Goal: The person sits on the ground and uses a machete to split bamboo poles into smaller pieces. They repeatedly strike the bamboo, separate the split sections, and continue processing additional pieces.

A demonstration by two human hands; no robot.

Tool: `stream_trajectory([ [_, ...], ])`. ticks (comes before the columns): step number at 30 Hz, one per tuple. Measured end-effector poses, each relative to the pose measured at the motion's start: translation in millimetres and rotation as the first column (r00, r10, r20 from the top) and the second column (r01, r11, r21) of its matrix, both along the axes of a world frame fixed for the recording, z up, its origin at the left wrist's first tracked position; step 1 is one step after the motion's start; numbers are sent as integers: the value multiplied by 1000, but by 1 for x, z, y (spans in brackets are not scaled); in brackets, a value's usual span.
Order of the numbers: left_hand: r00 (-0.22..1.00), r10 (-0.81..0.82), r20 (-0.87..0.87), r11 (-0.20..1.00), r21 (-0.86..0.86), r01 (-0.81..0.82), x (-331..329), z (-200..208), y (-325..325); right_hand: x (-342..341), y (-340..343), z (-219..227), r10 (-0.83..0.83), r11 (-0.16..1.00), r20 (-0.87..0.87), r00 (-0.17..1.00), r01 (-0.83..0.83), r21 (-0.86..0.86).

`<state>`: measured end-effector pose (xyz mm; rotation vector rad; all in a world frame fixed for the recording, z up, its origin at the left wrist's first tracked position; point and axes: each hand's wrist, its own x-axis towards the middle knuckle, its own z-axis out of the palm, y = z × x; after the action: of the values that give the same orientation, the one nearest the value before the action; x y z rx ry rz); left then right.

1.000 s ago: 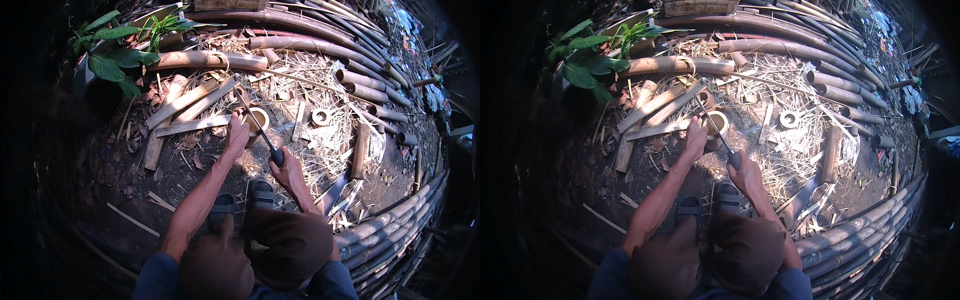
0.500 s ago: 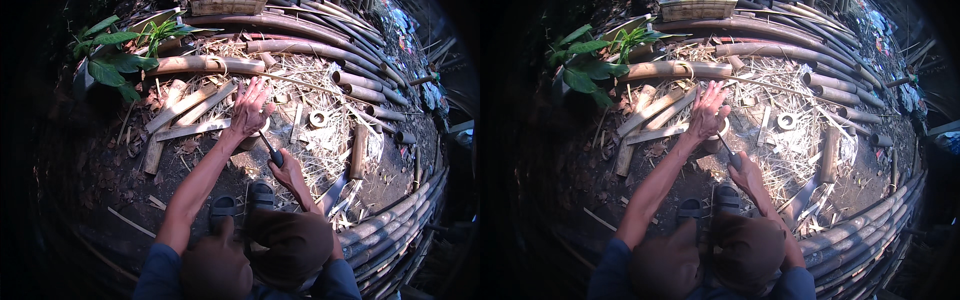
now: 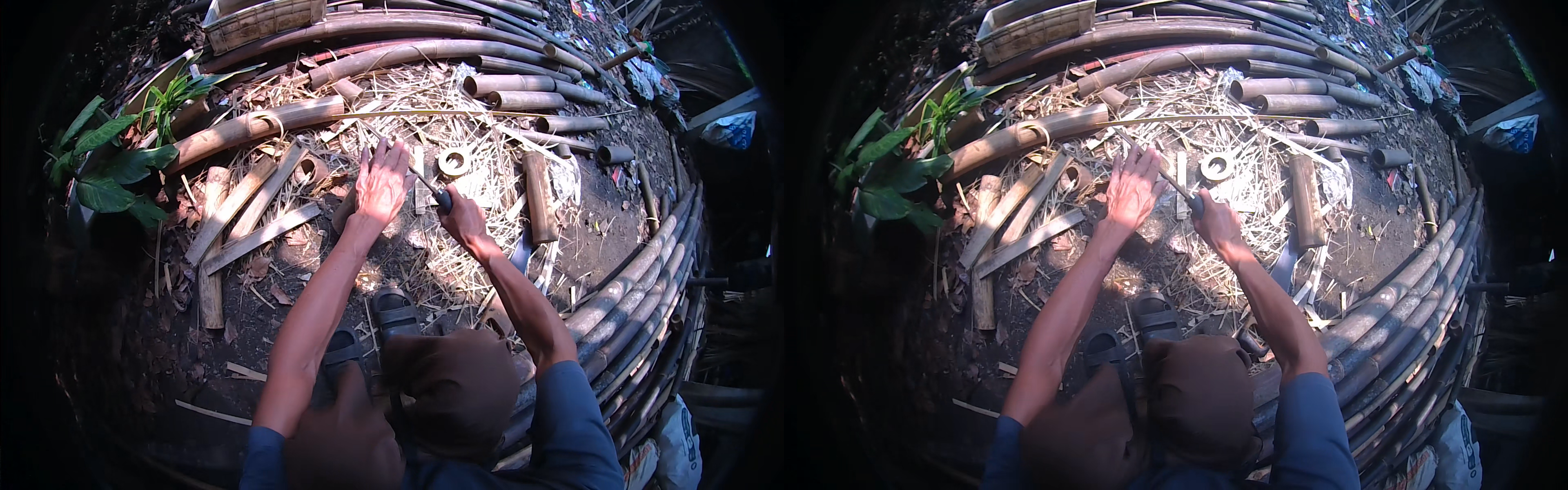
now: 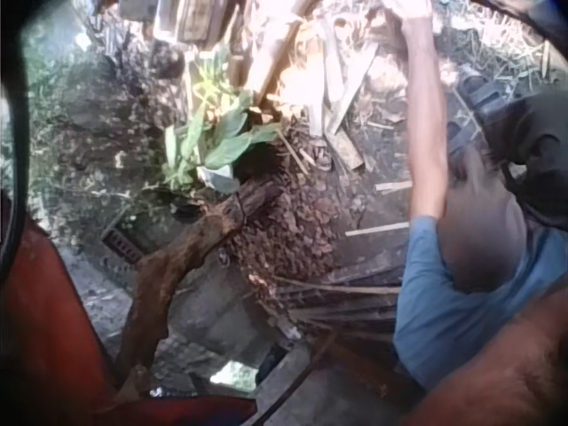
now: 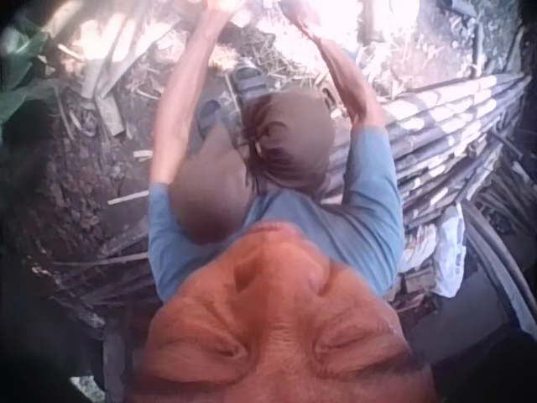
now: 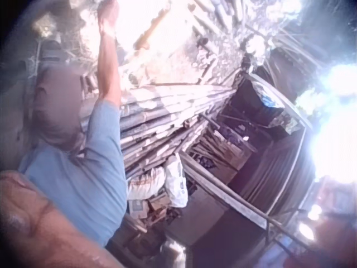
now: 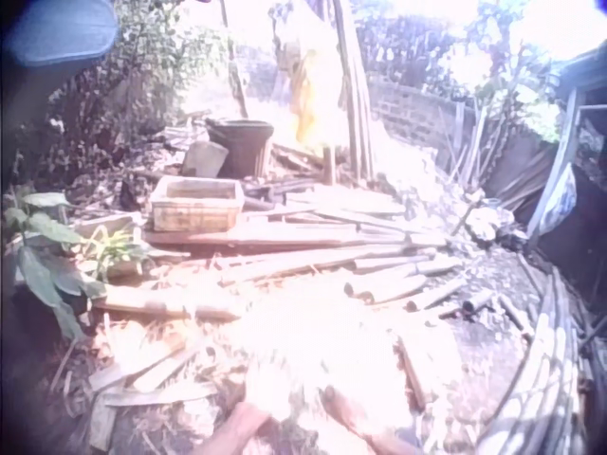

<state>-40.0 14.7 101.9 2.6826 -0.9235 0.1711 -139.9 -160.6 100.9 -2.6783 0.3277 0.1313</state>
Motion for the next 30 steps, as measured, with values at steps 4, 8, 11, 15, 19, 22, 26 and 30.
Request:
stream_trajectory([
  [4,995,4,101,1000,13,-6,2,5,4,-6,7,-5,-20,852,62,998,-15,523],
  [8,988,-98,121,962,-244,125,-30,-16,22,-36,25,-38,24,527,-175,984,136,839],
  [11,991,26,134,982,-190,-1,-5,-19,60,-7,49,-7,122,585,-95,988,5,811],
  [15,978,-54,201,957,-269,108,-15,-21,64,-22,54,-47,66,525,99,993,-119,843],
  [19,981,-45,189,926,-361,112,-17,-21,73,-12,65,-52,86,525,120,989,-148,838],
  [22,993,9,116,930,-366,34,-15,-16,89,-5,84,-42,63,571,301,952,-282,771],
  [26,1000,3,14,871,-492,5,-27,-12,72,-20,81,-16,33,541,-176,984,131,831],
  [30,1000,-8,-27,809,-587,-10,-29,-22,85,-22,85,-13,51,633,-187,981,113,766],
])
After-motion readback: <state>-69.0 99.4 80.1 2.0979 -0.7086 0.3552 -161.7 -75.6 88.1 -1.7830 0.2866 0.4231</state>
